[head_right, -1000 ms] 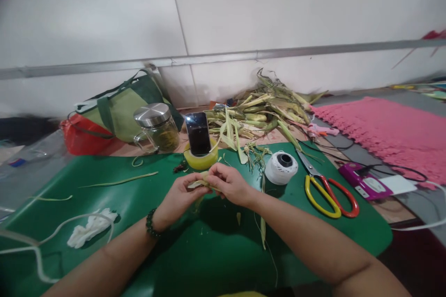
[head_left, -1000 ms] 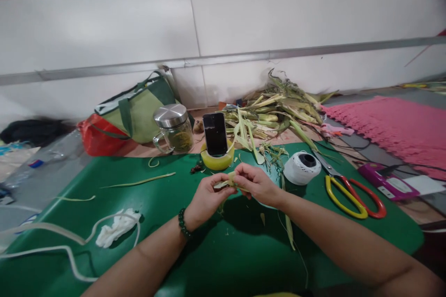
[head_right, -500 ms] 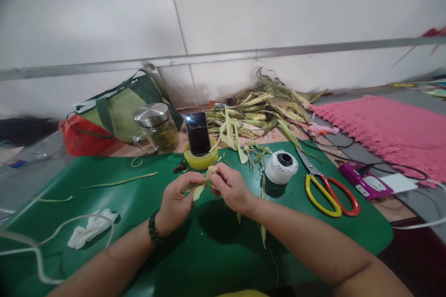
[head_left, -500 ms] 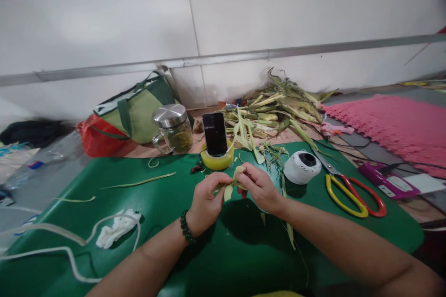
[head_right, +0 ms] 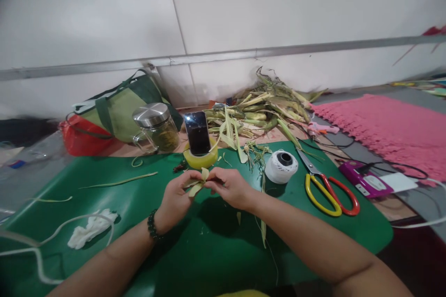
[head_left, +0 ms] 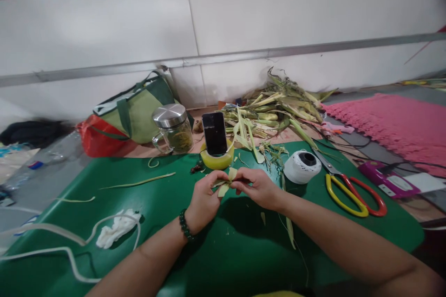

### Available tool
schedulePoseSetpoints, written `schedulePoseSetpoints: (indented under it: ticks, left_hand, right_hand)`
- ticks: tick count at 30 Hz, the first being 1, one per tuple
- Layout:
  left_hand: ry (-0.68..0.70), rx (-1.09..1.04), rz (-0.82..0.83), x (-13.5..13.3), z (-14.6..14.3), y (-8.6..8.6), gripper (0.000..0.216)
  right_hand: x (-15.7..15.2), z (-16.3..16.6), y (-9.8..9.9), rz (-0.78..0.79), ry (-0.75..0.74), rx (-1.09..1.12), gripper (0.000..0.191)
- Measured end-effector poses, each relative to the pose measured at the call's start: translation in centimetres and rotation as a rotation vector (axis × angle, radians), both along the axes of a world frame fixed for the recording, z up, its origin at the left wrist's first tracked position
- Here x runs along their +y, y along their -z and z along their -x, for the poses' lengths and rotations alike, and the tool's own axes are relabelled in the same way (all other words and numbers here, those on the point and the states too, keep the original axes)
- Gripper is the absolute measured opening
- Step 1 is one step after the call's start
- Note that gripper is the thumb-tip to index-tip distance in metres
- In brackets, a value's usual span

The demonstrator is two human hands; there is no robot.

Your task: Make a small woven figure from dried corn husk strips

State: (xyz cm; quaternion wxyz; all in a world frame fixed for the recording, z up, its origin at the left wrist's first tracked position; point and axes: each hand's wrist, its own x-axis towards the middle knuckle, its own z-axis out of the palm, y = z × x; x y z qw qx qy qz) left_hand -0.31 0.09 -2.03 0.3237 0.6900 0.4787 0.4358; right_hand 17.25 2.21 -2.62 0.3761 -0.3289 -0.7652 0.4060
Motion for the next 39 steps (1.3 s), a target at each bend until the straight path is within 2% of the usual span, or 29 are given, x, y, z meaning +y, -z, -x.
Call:
schedulePoseSetpoints:
  ticks: [7,13,17,20,23,26,28,34,39]
  left_hand:
    - [0.049,0.095,-0.182,-0.1,0.1,-0.1,0.012]
    - [0.044,0.043,0.038,1.0,-0.3,0.6,0.008]
    - [0.039,0.055,0.020,0.6,-0.6,0.3,0.010]
    - [0.043,0.071,0.019,0.4,-0.7,0.0,0.007]
    - [0.075,-0.013,0.142,0.4,-0.6,0.0,0.007]
    - [0.166,-0.144,0.292,0.6,-0.6,0.1,0.018]
    - [0.229,-0.205,0.357,0.6,-0.6,0.0,0.023]
    - [0.235,-0.172,0.381,0.5,-0.8,-0.4,0.031]
    - [0.230,-0.087,0.248,0.3,-0.6,-0.8,0.027]
  right_hand:
    - [-0.2,0.0,0.2,-0.081,0.018,-0.039,0.020]
    - [0.7,0.5,0.7,-0.075,0.088,-0.044,0.020]
    - [0.4,0.5,0.3,-0.133,0.164,-0.075,0.019]
    - [0.0,0.5,0.1,-0.055,0.163,-0.007,0.017]
    - [-0.1,0.8,0.1,0.116,0.168,0.121,0.023]
    - [0.1,0.9,0.2,0.347,0.126,0.275,0.028]
    - [0.3,0.8,0.3,0.435,0.096,0.319,0.030]
    - [0.2,0.4,-0.1,0.345,0.090,0.223,0.027]
    - [0.0,0.4,-0.3,0.446,0.062,0.346,0.030]
